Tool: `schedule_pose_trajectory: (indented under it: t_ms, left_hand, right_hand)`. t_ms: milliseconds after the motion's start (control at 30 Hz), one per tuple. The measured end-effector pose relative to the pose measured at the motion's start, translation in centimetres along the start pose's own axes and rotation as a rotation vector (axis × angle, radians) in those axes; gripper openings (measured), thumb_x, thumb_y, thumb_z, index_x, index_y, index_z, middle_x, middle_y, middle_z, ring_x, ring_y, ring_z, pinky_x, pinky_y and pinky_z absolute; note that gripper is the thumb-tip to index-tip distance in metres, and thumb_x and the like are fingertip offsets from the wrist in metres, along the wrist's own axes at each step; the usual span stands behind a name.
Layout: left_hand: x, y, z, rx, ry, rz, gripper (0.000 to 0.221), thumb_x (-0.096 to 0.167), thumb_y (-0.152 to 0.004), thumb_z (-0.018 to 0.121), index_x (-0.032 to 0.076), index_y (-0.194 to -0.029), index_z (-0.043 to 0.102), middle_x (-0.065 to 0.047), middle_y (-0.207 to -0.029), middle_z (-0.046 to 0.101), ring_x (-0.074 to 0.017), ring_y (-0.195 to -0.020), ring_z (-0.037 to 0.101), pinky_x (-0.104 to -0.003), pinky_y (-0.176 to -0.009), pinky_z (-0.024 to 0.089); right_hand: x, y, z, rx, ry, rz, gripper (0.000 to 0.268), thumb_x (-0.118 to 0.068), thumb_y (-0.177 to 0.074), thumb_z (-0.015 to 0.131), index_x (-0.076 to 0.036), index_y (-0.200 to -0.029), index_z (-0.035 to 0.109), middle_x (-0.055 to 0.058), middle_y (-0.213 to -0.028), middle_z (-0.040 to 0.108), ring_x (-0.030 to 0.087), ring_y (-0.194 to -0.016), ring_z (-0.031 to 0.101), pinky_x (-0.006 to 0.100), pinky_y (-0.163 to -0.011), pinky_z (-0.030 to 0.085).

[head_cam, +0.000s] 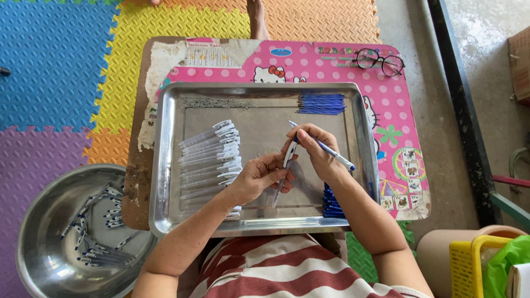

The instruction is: The person assembles pens by inserting ink cartridges into pen barrels and then attaching the pen caps, handling multiple components one at a time on a metal tray.

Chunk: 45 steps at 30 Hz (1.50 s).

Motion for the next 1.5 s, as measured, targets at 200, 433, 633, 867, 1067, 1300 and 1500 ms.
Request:
schedule_pose_trajectory:
  t_ms: [200, 433, 633, 867, 1067, 1300, 1500]
  left_hand:
    - [0.6, 0.3, 0.4, -0.015, 0.023, -0.011, 0.036, 0.007, -0.108, 0.058, -0.003, -0.143, 0.056, -0.017, -0.106, 0.075, -0.0224, -0.095, 0.079, -0.038, -0.084, 0.069]
    - [0.7, 0.3, 0.3, -0.037, 0.037, -0.028, 0.037, 0.009, -0.109, 0.057, -0.003, -0.144, 0.055, -0.018, -0.107, 0.075, -0.0235, -0.097, 0.079, -0.039, -0.084, 0.069]
    - [0.4, 0.5, 0.3, -0.081, 0.010, -0.082, 0.040, 0.008, -0.108, 0.058, -0.003, -0.147, 0.053, -0.018, -0.105, 0.075, -0.0230, -0.095, 0.079, -0.039, -0.083, 0.069]
    - [2.0, 0.8, 1.2, -0.143, 0.007, -0.121, 0.052, 0.004, -0.107, 0.060, 0.002, -0.157, 0.045, -0.017, -0.103, 0.074, -0.0217, -0.093, 0.079, -0.039, -0.082, 0.069]
    - [2.5, 0.9, 1.3, -0.270, 0.071, -0.165, 0.076, -0.002, -0.102, 0.060, 0.011, -0.169, 0.028, -0.018, -0.098, 0.073, -0.0243, -0.089, 0.079, -0.039, -0.077, 0.071]
    - [2.1, 1.1, 1.0, -0.287, 0.145, -0.170, 0.074, -0.002, -0.103, 0.059, 0.013, -0.169, 0.030, -0.018, -0.096, 0.075, -0.0238, -0.087, 0.079, -0.036, -0.074, 0.071]
    - [1.7, 0.8, 0.7, -0.274, 0.226, -0.105, 0.075, -0.003, -0.100, 0.064, 0.013, -0.167, 0.033, -0.019, -0.100, 0.073, -0.0290, -0.084, 0.079, -0.039, -0.069, 0.070]
  right_hand:
    - [-0.9, 0.0, 0.1, -0.006, 0.148, -0.051, 0.027, -0.022, -0.107, 0.065, 0.002, -0.101, 0.074, 0.018, -0.077, 0.075, 0.013, -0.075, 0.068, 0.026, -0.073, 0.057]
    - [-0.4, -0.2, -0.6, 0.003, 0.136, -0.091, 0.028, -0.023, -0.107, 0.065, 0.002, -0.098, 0.072, 0.020, -0.076, 0.074, 0.021, -0.073, 0.074, 0.031, -0.076, 0.059]
    - [0.1, -1.1, -3.0, 0.046, 0.093, -0.117, 0.032, -0.026, -0.111, 0.058, 0.003, -0.105, 0.069, 0.021, -0.077, 0.073, 0.025, -0.075, 0.076, 0.035, -0.081, 0.062]
    - [-0.6, -2.0, -5.6, 0.107, 0.025, -0.164, 0.032, -0.028, -0.114, 0.054, 0.003, -0.112, 0.064, 0.022, -0.081, 0.071, 0.026, -0.081, 0.078, 0.036, -0.086, 0.063]
    - [0.0, -2.2, -6.0, 0.110, -0.014, -0.135, 0.031, -0.027, -0.112, 0.056, 0.004, -0.113, 0.064, 0.024, -0.081, 0.070, 0.029, -0.079, 0.078, 0.037, -0.085, 0.065]
    - [-0.1, -2.2, -6.8, 0.159, -0.024, -0.091, 0.029, -0.028, -0.115, 0.054, 0.000, -0.117, 0.063, 0.019, -0.082, 0.071, 0.022, -0.079, 0.077, 0.029, -0.082, 0.062]
    - [-0.4, -2.6, -8.5, 0.170, -0.109, -0.091, 0.025, -0.031, -0.117, 0.056, -0.008, -0.123, 0.062, 0.010, -0.088, 0.069, 0.015, -0.081, 0.076, 0.029, -0.086, 0.066]
Point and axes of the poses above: each hand's wrist, its own y-axis away from the middle knuckle, its own z-axis out of the palm, x = y × z, the point moved 3 cm from there along -y, towards the middle knuckle
